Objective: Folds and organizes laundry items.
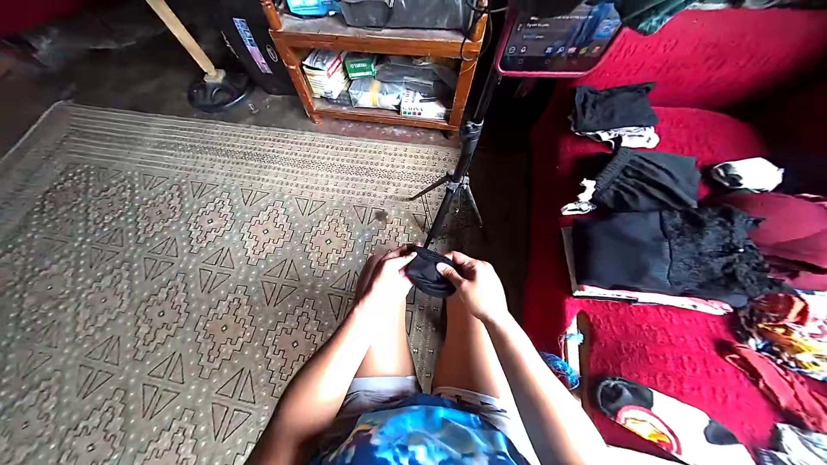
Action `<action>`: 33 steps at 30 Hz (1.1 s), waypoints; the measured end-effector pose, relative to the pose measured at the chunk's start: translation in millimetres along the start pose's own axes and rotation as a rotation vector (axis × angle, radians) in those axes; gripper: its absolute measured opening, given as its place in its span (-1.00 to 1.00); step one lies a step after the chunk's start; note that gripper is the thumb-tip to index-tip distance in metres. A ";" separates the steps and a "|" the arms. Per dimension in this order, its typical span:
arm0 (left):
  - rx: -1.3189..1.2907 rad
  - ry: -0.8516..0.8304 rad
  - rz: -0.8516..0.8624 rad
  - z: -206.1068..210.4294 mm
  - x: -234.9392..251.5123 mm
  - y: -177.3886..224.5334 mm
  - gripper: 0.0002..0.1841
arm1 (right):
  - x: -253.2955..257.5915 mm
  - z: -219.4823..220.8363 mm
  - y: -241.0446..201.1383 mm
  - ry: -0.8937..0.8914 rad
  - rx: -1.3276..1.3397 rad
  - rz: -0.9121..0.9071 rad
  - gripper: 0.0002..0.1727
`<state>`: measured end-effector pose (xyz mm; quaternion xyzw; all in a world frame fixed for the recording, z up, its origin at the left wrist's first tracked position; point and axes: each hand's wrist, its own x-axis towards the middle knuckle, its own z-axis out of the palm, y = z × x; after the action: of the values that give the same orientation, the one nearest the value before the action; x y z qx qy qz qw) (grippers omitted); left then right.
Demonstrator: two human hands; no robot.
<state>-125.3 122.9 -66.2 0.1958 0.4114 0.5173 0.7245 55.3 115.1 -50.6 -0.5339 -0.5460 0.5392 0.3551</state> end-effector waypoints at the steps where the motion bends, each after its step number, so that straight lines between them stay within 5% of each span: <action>1: -0.071 0.026 -0.047 3.3 -3.7 2.2 -0.72 | 0.7 1.1 2.7 -0.004 0.251 0.037 -0.84; 4: 0.009 -0.115 -0.091 5.0 -11.9 8.7 -0.74 | 3.0 0.3 2.1 0.049 0.858 0.235 -0.70; 5: 0.131 -0.232 -0.069 3.1 -13.7 9.7 -0.74 | 3.5 -1.0 1.2 0.078 0.944 0.268 -0.69; 8: 0.601 -0.429 0.000 9.9 -16.4 20.7 -0.25 | 5.3 -3.9 -13.1 0.150 1.058 0.317 -0.65; 10: 0.734 -0.446 0.067 16.6 -15.6 25.2 -0.44 | 7.0 -4.3 -22.8 0.153 1.080 0.303 -0.62; 14: 0.528 -0.445 0.071 18.8 -10.9 25.0 -0.74 | 10.0 -7.9 -28.5 0.090 1.070 0.212 -0.59; 17: 0.244 -0.645 0.078 15.0 -22.3 22.9 -0.82 | 15.2 -10.3 -23.3 0.010 0.837 0.061 -0.59; 20: 0.057 -0.837 0.161 19.9 -32.5 17.9 -0.77 | 13.2 6.3 -20.0 -0.168 0.667 0.014 -0.64; 24: -0.129 -0.936 0.254 10.6 -34.6 15.7 -0.56 | -3.0 29.8 -27.7 -0.237 0.824 0.044 -0.68; 28: 0.095 -0.951 0.252 -12.9 -37.2 26.0 -0.49 | -6.3 14.6 -38.8 0.079 0.703 0.074 -0.65; 31: 0.208 -0.877 0.301 -26.8 -31.6 27.5 -0.43 | 2.1 -5.4 -24.1 -0.011 0.789 -0.057 -0.42; 33: 0.272 -0.671 0.359 -25.7 -29.9 24.9 -0.44 | -4.1 -7.8 -34.6 -0.023 0.650 -0.148 -0.62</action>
<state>-164.3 101.7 -51.8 0.5166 0.1763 0.4837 0.6841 56.6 118.0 -15.0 -0.3456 -0.3865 0.6639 0.5389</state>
